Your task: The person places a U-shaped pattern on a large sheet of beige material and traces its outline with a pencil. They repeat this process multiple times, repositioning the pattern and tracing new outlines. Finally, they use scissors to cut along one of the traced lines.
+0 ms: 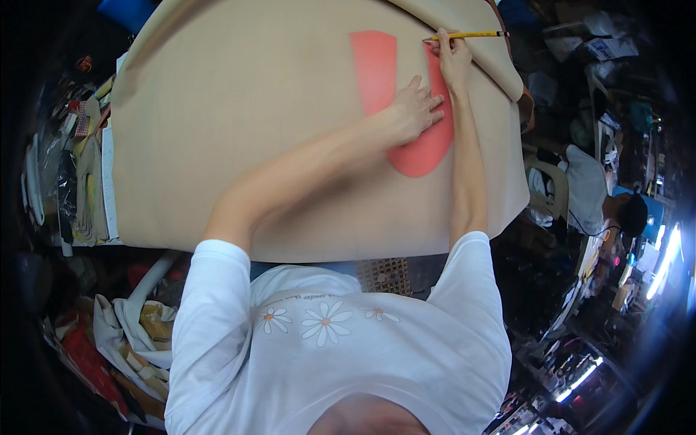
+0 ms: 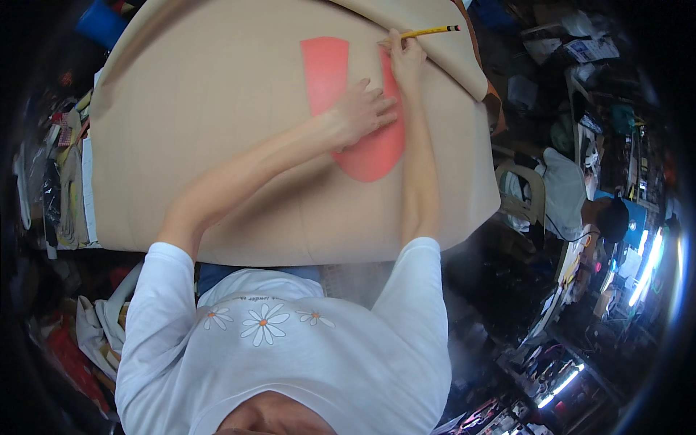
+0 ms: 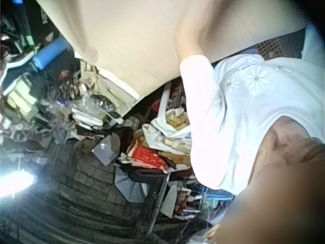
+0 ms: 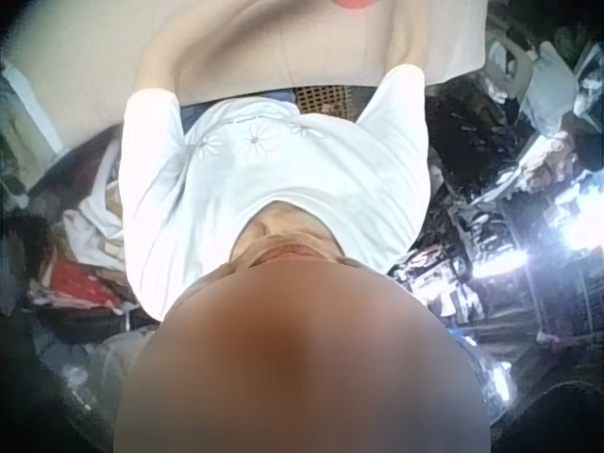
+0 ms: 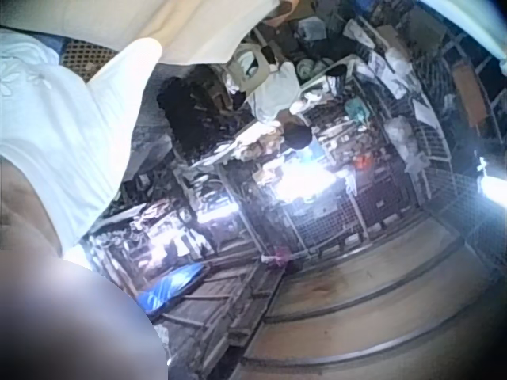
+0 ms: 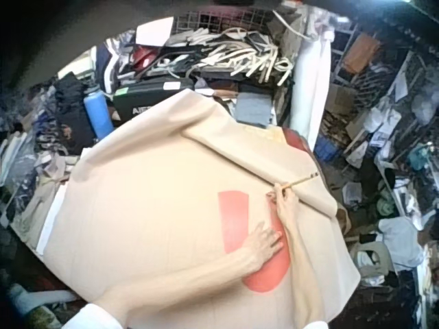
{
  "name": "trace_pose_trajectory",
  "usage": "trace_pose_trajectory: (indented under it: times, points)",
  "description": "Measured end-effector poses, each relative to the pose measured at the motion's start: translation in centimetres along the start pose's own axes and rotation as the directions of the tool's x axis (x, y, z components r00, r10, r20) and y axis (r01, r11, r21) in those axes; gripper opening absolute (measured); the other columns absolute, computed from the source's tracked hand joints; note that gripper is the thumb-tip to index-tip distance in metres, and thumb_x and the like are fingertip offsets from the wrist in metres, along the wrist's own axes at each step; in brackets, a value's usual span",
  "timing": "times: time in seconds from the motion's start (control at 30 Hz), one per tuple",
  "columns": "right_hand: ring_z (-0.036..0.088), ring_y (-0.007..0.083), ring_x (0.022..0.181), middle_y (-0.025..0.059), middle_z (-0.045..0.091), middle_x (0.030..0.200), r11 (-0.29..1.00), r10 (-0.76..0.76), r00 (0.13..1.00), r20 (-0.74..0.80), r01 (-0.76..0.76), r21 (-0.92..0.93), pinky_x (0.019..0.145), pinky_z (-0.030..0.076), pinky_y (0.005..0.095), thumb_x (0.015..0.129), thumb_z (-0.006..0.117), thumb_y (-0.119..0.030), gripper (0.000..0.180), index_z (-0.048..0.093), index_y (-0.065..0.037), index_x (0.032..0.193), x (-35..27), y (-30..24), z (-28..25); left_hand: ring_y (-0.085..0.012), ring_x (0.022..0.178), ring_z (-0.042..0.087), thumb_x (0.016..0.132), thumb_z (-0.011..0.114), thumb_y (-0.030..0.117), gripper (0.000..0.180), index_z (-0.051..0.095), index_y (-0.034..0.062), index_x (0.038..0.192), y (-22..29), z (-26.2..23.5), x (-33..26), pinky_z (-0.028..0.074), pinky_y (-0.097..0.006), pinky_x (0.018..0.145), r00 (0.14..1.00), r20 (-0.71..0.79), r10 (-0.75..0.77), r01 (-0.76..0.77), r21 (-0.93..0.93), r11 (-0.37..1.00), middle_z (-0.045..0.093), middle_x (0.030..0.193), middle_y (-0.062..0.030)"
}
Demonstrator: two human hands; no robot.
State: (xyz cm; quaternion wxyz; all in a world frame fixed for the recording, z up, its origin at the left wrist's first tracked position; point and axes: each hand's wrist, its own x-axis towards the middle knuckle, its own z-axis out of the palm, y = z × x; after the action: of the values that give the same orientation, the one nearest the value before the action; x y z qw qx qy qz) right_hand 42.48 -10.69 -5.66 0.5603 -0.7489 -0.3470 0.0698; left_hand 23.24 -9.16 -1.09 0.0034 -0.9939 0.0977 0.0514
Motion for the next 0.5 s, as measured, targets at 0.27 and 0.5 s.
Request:
trace_pose_trajectory:
  times: [0.27, 0.5]
  points:
    - [0.066, 0.0237, 0.067, 0.0117, 0.066, 0.068, 0.96, -0.016, 0.988, -0.157, -0.029, -0.279, 0.064, 0.05, 0.0378, 0.092, 0.06, -0.032, 0.034, 0.067, 0.001, 0.085, 1.2, 2.3, -4.1, -0.026, 0.133, 0.039, 0.04, 0.094, 0.034, 0.116, 0.042, 0.02, 0.142, 0.2, -1.8, 1.5, 0.018, -0.051, 0.115, 0.977, 0.215, -0.004, -0.014, 0.083, 0.996, 0.04, 0.147, -0.0057]
    - [0.065, 0.0189, 0.067, 0.0124, 0.066, 0.073, 0.993, 0.056, 0.974, -0.219, -0.077, -0.089, 0.055, 0.05, 0.0357, 0.093, 0.058, -0.026, 0.029, 0.064, 0.002, 0.09, 0.6, 2.7, -5.8, -0.0258, 0.133, 0.039, 0.035, 0.094, 0.032, 0.119, 0.043, 0.0222, 0.142, 0.1, -1.8, 1.6, 0.018, -0.051, 0.115, 0.973, 0.232, -0.002, -0.009, 0.046, 0.999, 0.04, 0.146, -0.0064]
